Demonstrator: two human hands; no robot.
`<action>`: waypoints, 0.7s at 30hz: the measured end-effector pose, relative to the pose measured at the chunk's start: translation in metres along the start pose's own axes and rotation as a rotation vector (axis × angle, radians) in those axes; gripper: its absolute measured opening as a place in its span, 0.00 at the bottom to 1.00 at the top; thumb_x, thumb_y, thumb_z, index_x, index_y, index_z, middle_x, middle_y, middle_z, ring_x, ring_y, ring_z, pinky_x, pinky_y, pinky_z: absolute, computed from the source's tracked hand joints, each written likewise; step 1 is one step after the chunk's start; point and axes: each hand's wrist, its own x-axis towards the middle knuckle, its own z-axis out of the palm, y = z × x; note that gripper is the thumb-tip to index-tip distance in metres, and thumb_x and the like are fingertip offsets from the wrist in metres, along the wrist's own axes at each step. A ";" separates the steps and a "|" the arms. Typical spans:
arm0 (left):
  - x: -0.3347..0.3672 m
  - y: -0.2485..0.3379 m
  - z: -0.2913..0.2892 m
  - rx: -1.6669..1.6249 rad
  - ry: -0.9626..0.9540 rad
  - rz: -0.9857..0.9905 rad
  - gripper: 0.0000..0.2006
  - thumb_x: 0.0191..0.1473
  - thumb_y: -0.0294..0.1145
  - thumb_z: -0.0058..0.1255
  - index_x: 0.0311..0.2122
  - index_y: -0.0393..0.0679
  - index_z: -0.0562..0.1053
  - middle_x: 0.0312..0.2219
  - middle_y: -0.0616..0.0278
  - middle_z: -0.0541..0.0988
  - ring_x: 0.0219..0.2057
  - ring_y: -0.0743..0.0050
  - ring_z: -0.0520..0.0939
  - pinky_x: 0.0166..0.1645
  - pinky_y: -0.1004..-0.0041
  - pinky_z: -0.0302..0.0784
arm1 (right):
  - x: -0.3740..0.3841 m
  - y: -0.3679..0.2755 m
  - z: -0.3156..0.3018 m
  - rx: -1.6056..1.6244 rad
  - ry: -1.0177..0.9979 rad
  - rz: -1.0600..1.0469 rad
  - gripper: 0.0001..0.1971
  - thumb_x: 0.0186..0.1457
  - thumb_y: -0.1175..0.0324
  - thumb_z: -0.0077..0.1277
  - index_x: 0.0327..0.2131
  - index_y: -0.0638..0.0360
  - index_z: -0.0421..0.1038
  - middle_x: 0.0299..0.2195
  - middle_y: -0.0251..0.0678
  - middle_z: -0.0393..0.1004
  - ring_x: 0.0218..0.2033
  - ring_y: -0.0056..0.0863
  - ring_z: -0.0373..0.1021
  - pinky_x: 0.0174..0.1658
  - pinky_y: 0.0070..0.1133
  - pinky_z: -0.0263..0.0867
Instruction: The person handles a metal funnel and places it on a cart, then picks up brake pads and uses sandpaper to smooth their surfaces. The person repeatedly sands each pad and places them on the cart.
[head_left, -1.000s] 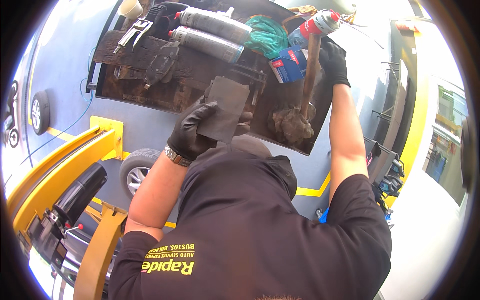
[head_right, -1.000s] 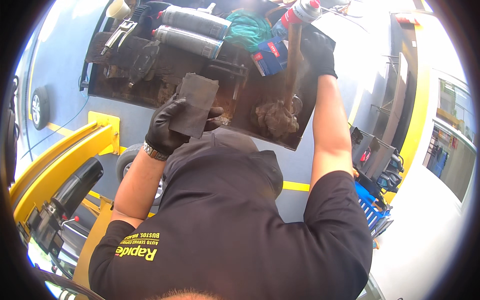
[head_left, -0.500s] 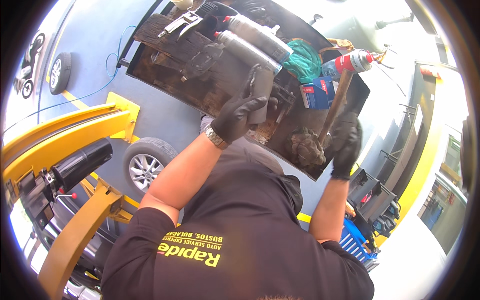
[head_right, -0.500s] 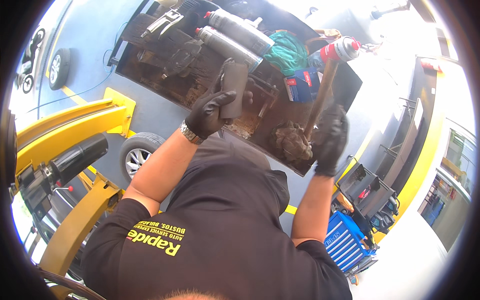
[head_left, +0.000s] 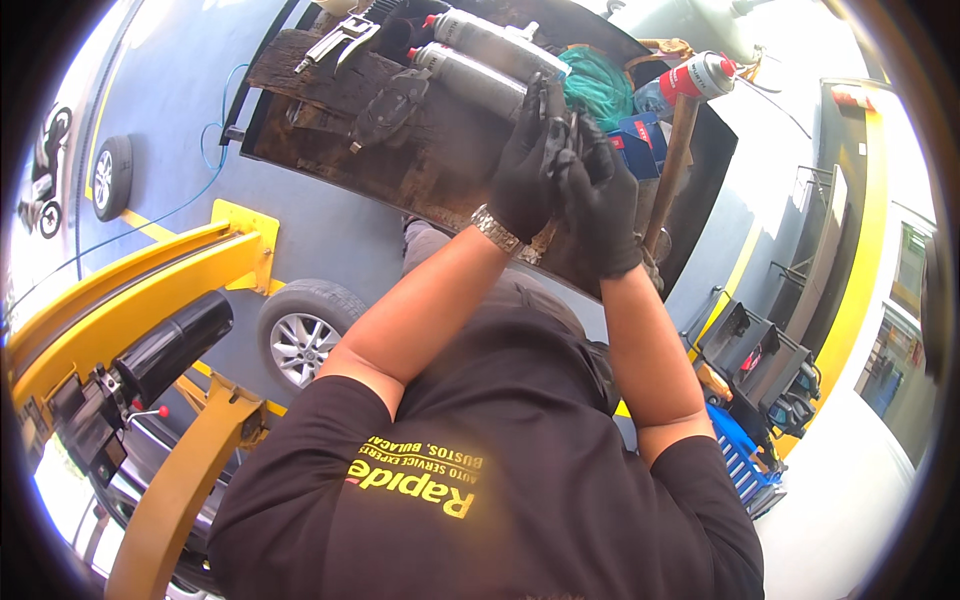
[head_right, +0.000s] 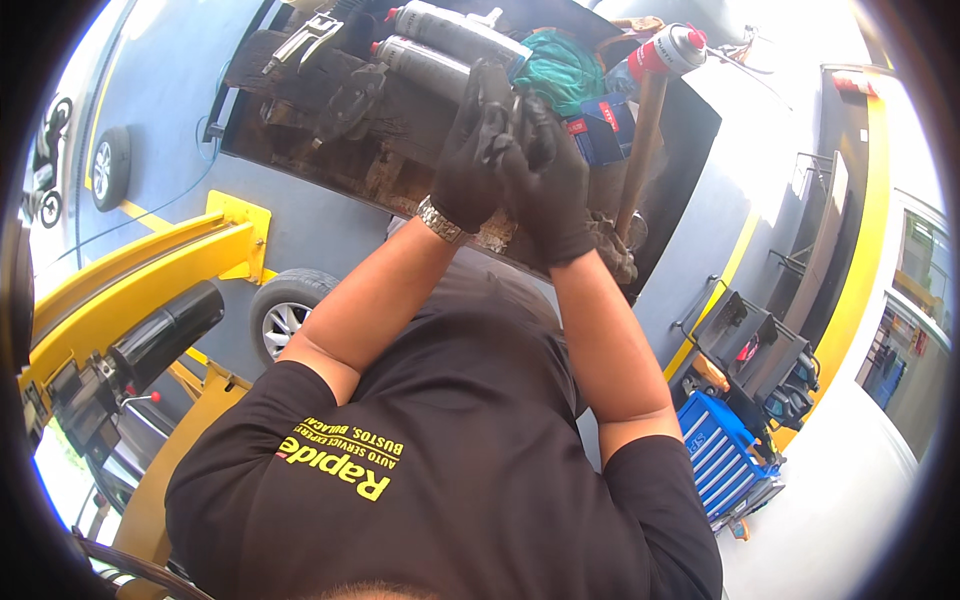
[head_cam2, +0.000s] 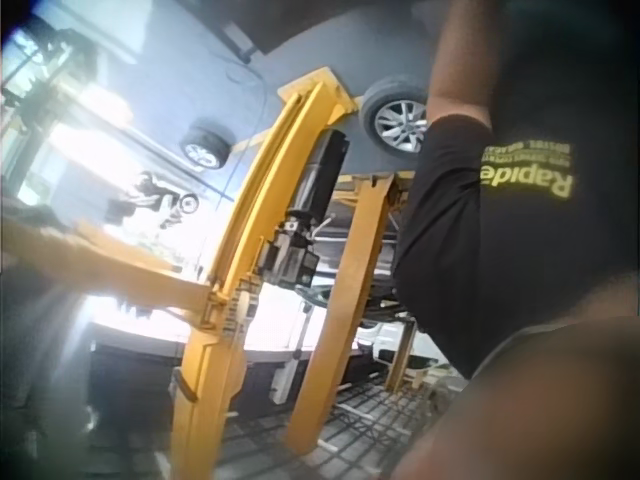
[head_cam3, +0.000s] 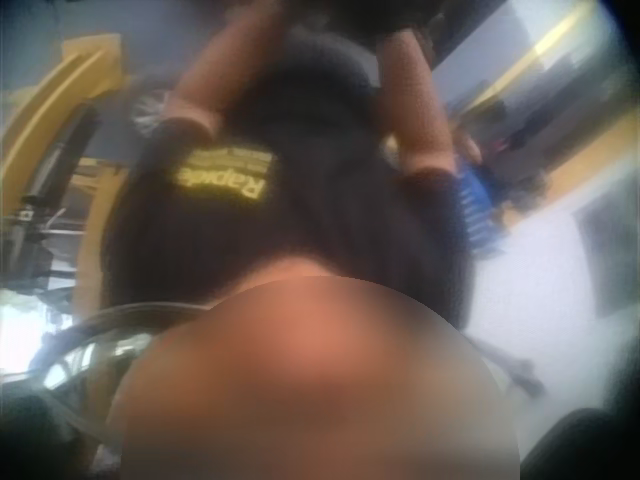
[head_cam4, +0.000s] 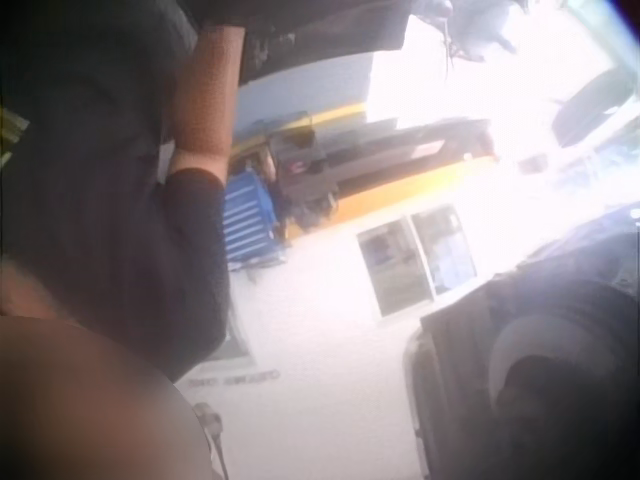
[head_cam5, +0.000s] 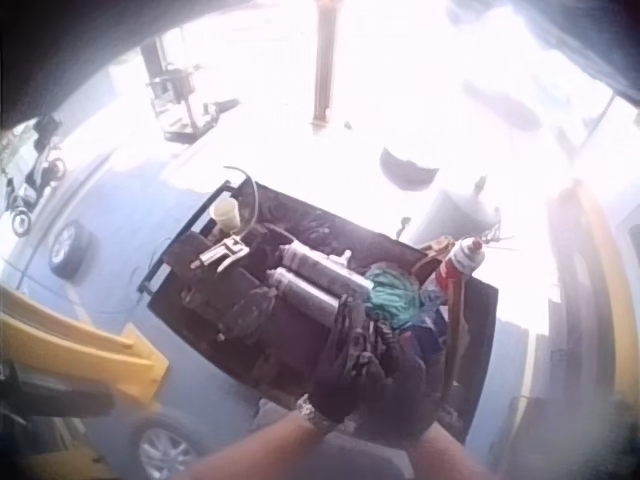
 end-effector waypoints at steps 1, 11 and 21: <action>0.004 0.008 0.002 -0.038 0.031 0.006 0.26 0.73 0.34 0.38 0.69 0.30 0.55 0.67 0.41 0.62 0.68 0.53 0.66 0.70 0.62 0.64 | 0.006 -0.002 -0.002 0.030 0.007 0.099 0.29 0.59 0.63 0.58 0.61 0.70 0.71 0.48 0.53 0.81 0.48 0.32 0.80 0.52 0.29 0.74; 0.021 0.018 -0.017 0.471 0.184 0.234 0.15 0.66 0.31 0.51 0.51 0.29 0.74 0.60 0.27 0.71 0.54 0.37 0.81 0.55 0.56 0.80 | 0.022 -0.034 0.010 -0.008 -0.002 0.017 0.21 0.60 0.57 0.55 0.48 0.65 0.80 0.33 0.46 0.86 0.34 0.34 0.83 0.39 0.29 0.77; 0.020 0.049 0.000 -0.929 0.270 -0.422 0.22 0.74 0.38 0.38 0.66 0.38 0.65 0.53 0.56 0.77 0.53 0.70 0.79 0.58 0.70 0.76 | 0.001 -0.033 0.017 -0.093 0.050 -0.169 0.22 0.62 0.66 0.61 0.57 0.65 0.76 0.33 0.28 0.81 0.32 0.10 0.71 0.35 0.15 0.69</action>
